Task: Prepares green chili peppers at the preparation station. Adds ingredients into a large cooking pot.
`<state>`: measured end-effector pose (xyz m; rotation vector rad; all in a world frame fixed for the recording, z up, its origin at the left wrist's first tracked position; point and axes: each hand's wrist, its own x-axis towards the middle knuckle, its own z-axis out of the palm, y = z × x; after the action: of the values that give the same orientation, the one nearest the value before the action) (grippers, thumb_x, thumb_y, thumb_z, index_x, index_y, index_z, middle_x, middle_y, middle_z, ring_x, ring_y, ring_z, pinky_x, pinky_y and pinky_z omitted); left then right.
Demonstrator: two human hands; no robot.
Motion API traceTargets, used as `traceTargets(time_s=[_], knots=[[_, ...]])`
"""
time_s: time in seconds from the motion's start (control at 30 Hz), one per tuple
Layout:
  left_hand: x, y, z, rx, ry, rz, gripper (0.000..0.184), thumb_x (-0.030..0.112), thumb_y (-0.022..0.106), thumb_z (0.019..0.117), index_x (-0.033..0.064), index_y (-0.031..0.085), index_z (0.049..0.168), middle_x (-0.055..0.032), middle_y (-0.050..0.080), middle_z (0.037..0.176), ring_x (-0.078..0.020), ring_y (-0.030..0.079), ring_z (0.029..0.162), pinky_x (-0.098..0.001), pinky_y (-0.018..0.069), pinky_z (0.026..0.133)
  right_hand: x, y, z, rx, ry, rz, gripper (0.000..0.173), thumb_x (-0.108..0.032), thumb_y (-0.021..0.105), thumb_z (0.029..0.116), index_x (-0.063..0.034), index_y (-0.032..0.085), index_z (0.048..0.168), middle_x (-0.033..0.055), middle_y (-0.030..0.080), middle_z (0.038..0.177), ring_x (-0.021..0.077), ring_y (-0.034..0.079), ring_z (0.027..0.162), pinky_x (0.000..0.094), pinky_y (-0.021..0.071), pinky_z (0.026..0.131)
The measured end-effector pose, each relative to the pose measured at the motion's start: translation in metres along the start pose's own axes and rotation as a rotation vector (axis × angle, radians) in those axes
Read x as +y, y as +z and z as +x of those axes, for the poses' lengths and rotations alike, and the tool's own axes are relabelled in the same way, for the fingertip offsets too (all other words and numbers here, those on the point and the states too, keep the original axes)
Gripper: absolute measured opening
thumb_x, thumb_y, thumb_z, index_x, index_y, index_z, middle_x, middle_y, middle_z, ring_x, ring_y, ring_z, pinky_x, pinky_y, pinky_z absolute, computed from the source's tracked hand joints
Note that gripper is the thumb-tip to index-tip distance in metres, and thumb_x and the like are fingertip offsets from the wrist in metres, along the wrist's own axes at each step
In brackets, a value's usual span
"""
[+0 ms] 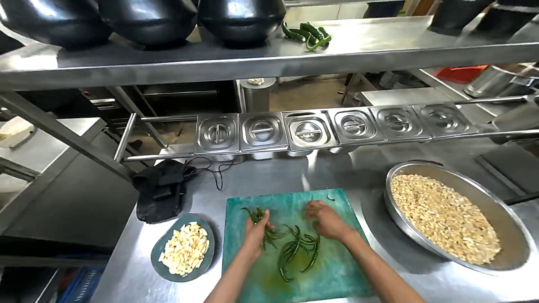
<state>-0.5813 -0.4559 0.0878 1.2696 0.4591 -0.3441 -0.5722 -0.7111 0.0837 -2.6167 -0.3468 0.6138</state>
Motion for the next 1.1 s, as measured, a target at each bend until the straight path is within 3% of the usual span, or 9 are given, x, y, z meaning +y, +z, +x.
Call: traceTargets(time_s=[0.1,0.2,0.43,0.57,0.67,0.77,0.9,1.03,1.1], knots=[[-0.003,-0.01,-0.001,0.021,0.023,0.065,0.015,0.007,0.064,0.1004,-0.0043,0.059,0.109,-0.0112,0.063,0.081,-0.0173,0.064,0.06,-0.0314,0.0602,0.061,-0.027,0.015,-0.009,-0.116,-0.146,-0.029,0.03,-0.006,0.064,0.0937,-0.008,0.074,0.122,0.0168,0.065,0.132,0.0386,0.054,0.13,0.0573,0.039,0.111],[0.001,-0.015,-0.005,-0.063,0.052,0.281,0.017,0.007,0.069,0.0961,-0.0034,0.061,0.107,-0.0101,0.065,0.089,-0.0148,0.064,0.064,-0.0287,0.0589,0.062,-0.047,0.021,-0.009,-0.268,-0.033,-0.125,0.043,-0.007,0.061,0.0963,-0.0132,0.063,0.139,0.0217,0.061,0.135,0.0426,0.052,0.132,0.0623,0.0366,0.111],[-0.001,0.008,-0.025,-0.398,0.121,0.696,0.032,0.018,0.072,0.092,-0.0016,0.063,0.116,-0.0084,0.069,0.102,-0.0127,0.067,0.082,-0.0306,0.0582,0.077,-0.063,-0.015,-0.019,-0.081,-0.153,0.085,0.026,-0.009,0.059,0.0969,0.0008,0.072,0.116,0.0205,0.068,0.118,0.0376,0.062,0.119,0.0535,0.0462,0.106],[0.005,0.025,-0.042,-0.397,0.156,0.467,0.035,0.003,0.072,0.085,-0.0036,0.059,0.117,-0.0062,0.066,0.095,-0.011,0.067,0.074,-0.028,0.0603,0.071,-0.073,-0.027,-0.026,0.242,-0.43,0.245,0.022,-0.015,0.062,0.0944,-0.0003,0.074,0.105,0.0155,0.071,0.1,0.0288,0.067,0.098,0.0458,0.0536,0.091],[0.013,0.03,-0.049,-0.273,0.216,0.127,0.03,-0.004,0.068,0.0864,-0.0043,0.054,0.113,-0.0061,0.065,0.088,-0.0128,0.066,0.07,-0.0284,0.0602,0.066,-0.077,-0.015,-0.03,0.433,-0.356,0.494,0.034,-0.02,0.062,0.0993,0.0037,0.064,0.123,0.018,0.069,0.117,0.0236,0.069,0.104,0.0388,0.0584,0.09],[0.024,0.022,-0.05,-0.202,0.182,-0.097,0.026,-0.001,0.061,0.096,-0.0042,0.056,0.121,-0.0115,0.073,0.1,-0.016,0.071,0.08,-0.0299,0.0604,0.073,-0.084,0.005,-0.042,0.26,-0.158,0.737,0.053,-0.03,0.067,0.0976,0.0048,0.054,0.135,0.0155,0.068,0.123,0.0212,0.07,0.109,0.0382,0.0583,0.095],[0.021,0.012,-0.05,-0.152,0.155,-0.107,0.016,-0.002,0.061,0.0968,-0.0038,0.058,0.113,-0.0129,0.073,0.103,-0.0155,0.071,0.081,-0.0283,0.0599,0.071,-0.095,0.034,-0.05,0.205,-0.044,0.911,0.026,-0.019,0.065,0.0988,0.0023,0.065,0.114,0.0061,0.071,0.096,0.0104,0.071,0.075,0.0285,0.0617,0.072],[0.01,-0.001,-0.049,-0.123,0.208,0.007,0.018,-0.002,0.069,0.0905,-0.0047,0.062,0.107,-0.0127,0.073,0.097,-0.0166,0.071,0.079,-0.0289,0.0601,0.069,-0.092,0.036,-0.05,0.1,-0.036,0.744,0.032,-0.023,0.057,0.1045,0.0033,0.069,0.118,0.0116,0.07,0.098,0.0142,0.065,0.083,0.0317,0.0544,0.081],[0.006,-0.008,-0.051,-0.152,0.152,-0.006,0.018,-0.002,0.065,0.0933,-0.0039,0.059,0.11,-0.0124,0.073,0.096,-0.017,0.071,0.078,-0.0296,0.0603,0.068,-0.091,0.033,-0.055,0.088,-0.171,0.568,0.033,-0.021,0.052,0.1069,0.0065,0.069,0.114,0.0187,0.07,0.101,0.0241,0.066,0.092,0.039,0.0526,0.089]])
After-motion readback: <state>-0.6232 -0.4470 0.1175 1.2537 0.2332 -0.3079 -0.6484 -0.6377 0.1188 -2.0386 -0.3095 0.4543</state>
